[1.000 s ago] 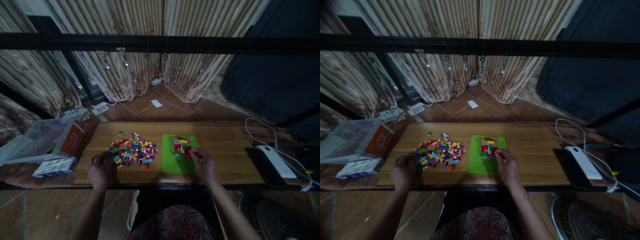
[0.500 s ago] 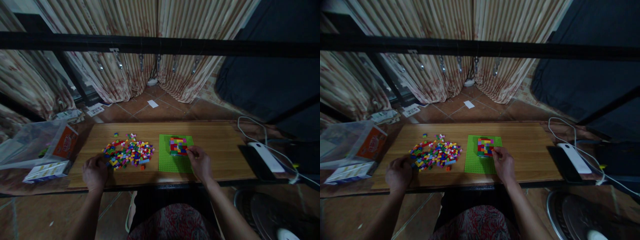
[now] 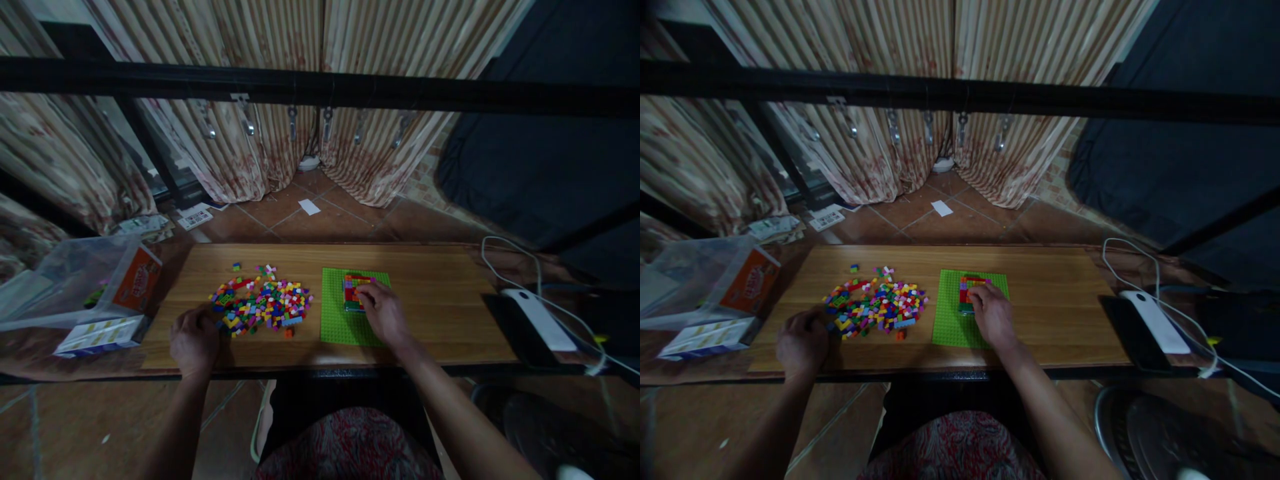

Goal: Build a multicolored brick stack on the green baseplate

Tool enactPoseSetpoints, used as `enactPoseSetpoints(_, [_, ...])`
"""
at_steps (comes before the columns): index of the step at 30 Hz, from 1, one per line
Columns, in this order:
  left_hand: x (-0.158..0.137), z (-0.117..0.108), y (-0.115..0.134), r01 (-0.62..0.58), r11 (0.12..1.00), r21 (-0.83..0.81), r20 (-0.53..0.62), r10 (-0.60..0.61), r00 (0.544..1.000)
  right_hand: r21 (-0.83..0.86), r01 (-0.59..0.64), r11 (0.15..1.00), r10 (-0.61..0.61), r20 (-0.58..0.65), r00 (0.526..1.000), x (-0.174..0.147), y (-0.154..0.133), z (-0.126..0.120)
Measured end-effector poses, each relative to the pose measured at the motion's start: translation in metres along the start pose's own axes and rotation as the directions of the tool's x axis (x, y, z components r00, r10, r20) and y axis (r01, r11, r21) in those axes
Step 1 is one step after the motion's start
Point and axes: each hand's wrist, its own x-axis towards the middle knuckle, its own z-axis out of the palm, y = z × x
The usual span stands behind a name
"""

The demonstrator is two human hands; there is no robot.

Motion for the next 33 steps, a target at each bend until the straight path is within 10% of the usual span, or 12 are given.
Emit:
enactPoseSetpoints(21, [-0.002,0.001,0.000,0.023,1.000,-0.009,0.008,-0.023,1.000,-0.136,0.037,0.990,-0.045,-0.051,0.998,-0.010,0.003,0.013])
enactPoseSetpoints(33, [-0.004,0.004,-0.003,0.038,0.999,-0.018,0.009,-0.038,0.999,0.058,0.136,0.989,-0.145,0.178,0.973,-0.036,-0.053,0.080])
